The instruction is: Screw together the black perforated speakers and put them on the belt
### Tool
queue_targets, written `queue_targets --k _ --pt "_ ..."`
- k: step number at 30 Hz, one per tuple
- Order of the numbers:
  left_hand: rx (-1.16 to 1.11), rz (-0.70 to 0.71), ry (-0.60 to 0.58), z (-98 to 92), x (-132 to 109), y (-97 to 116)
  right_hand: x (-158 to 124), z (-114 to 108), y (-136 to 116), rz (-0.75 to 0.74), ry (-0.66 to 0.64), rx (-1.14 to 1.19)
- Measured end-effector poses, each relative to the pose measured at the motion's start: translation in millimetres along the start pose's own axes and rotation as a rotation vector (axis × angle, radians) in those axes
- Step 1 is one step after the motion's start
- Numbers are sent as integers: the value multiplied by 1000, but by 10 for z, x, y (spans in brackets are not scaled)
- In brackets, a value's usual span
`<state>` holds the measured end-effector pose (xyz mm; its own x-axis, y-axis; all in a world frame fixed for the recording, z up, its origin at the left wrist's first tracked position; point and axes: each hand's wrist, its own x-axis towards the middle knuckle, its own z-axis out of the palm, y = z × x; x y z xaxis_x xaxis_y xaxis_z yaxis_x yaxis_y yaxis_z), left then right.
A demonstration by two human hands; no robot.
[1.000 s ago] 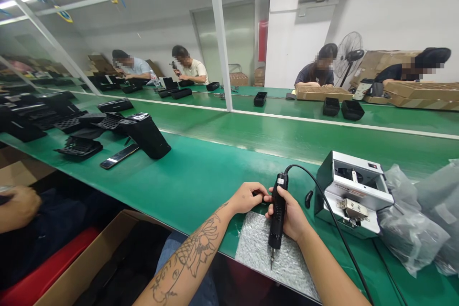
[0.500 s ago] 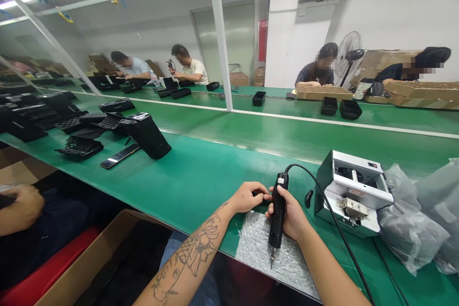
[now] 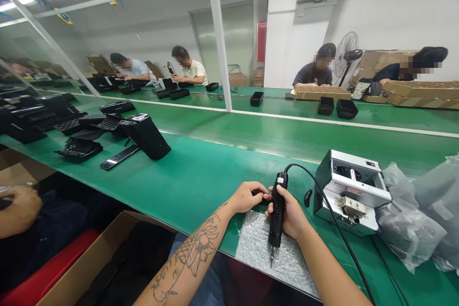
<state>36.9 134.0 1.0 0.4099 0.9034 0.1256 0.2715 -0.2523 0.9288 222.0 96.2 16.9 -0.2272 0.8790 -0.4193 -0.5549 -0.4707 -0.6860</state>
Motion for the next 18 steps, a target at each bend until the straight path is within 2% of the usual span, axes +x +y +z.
queue_targets --k 18 --pt "14 4 3 10 -4 9 7 -6 6 -1 3 -5"
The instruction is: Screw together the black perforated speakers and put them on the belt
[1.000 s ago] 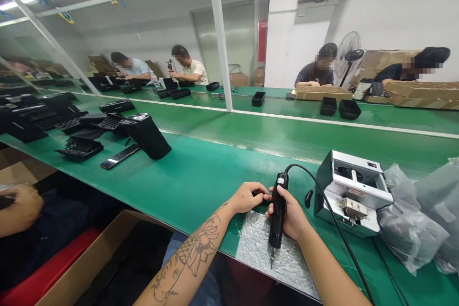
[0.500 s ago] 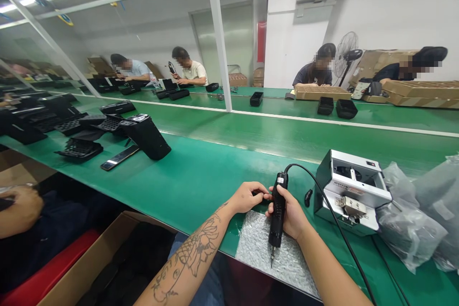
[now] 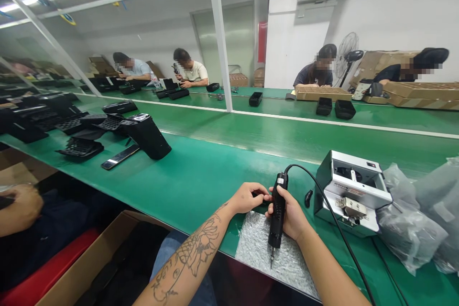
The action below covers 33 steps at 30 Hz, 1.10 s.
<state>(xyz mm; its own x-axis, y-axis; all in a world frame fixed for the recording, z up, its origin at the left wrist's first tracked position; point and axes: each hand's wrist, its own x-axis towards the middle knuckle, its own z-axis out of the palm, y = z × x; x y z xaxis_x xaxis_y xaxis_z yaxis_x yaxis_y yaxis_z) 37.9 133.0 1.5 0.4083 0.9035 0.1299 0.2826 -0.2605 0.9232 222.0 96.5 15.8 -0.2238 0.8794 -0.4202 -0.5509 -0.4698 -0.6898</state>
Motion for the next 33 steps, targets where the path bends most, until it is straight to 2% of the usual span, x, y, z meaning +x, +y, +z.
queue_targets --k 33 --pt "2 -14 3 -1 1 13 -8 10 0 -3 -3 -10"
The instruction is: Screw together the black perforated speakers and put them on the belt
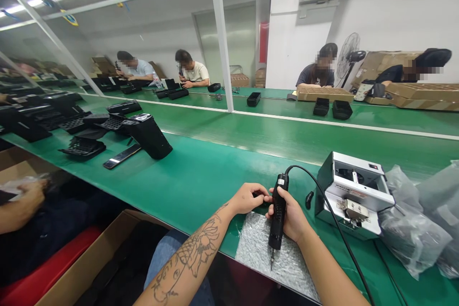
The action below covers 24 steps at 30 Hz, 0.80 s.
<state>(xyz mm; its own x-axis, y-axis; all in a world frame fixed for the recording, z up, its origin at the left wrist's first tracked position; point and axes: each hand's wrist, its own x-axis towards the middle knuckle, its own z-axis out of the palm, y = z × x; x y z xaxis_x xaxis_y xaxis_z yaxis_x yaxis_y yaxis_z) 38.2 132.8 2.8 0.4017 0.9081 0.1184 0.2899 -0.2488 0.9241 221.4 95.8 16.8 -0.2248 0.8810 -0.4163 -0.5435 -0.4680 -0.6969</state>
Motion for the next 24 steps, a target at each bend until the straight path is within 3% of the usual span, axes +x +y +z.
queue_targets --k 24 --pt "-1 0 -4 -4 -6 -13 4 -14 1 8 -8 16"
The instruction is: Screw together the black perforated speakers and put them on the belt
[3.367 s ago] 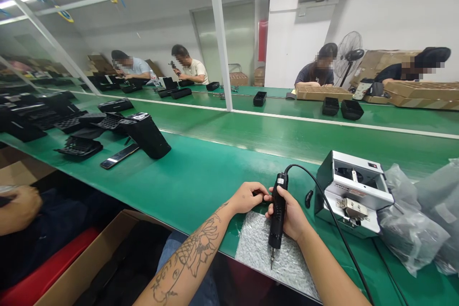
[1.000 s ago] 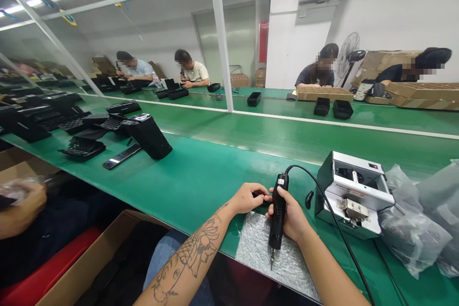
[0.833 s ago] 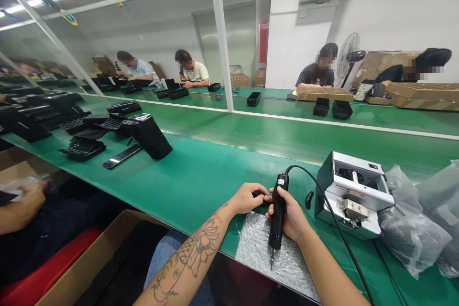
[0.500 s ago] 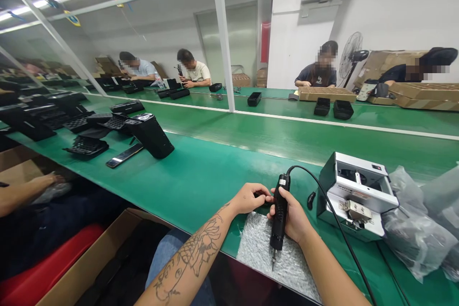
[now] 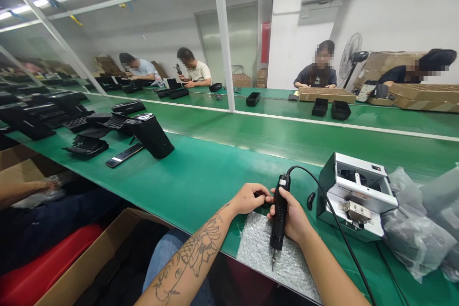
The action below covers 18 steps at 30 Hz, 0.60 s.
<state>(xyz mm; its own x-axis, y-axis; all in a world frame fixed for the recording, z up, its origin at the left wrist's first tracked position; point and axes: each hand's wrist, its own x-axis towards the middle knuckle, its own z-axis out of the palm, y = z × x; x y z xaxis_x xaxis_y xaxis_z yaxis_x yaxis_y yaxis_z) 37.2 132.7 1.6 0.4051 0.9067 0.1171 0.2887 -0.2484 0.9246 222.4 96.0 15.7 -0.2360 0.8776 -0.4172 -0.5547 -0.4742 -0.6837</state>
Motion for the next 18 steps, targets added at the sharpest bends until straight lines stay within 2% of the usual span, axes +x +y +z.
queue_targets --k 18 --pt "-1 14 0 0 10 3 -8 18 -9 -4 9 -17"
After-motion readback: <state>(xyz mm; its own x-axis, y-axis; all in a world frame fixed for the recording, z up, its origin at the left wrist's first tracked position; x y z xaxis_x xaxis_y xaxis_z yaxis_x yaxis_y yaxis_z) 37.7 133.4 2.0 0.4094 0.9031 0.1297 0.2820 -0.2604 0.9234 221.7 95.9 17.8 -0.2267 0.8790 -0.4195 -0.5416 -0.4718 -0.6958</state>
